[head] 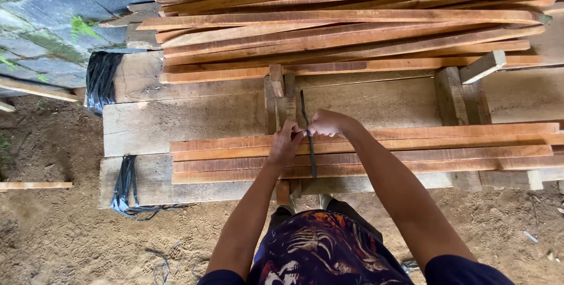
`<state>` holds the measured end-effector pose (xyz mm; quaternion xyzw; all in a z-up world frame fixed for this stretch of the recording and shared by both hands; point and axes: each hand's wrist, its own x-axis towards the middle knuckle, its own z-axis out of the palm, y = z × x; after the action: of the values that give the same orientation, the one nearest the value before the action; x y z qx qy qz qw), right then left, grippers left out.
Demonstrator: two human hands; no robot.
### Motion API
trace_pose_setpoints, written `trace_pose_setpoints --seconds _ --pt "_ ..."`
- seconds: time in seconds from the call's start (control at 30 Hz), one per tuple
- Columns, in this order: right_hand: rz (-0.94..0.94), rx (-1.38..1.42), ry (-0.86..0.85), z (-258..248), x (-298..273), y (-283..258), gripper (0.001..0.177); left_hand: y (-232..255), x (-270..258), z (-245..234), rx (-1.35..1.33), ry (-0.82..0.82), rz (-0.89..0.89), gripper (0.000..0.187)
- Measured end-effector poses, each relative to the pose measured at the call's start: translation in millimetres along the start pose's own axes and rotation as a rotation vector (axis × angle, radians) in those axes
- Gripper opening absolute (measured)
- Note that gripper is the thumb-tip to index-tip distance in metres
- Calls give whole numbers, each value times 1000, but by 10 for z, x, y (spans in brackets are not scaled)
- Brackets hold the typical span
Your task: Bundling thin wooden slats together using plastic ties on a workbench.
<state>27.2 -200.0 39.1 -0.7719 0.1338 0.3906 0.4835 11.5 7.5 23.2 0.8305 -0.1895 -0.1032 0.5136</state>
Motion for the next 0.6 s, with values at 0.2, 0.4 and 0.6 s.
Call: trace_pose_setpoints --seconds 0.2,0.4,0.6 --pt "-6 264 78 131 -553 -355 25 3 6 25 19 93 238 13" --pt "20 301 162 190 -327 -132 17 -529 8 335 39 191 454 21" --pt "18 328 164 168 -357 -165 14 -371 12 260 109 172 477 15"
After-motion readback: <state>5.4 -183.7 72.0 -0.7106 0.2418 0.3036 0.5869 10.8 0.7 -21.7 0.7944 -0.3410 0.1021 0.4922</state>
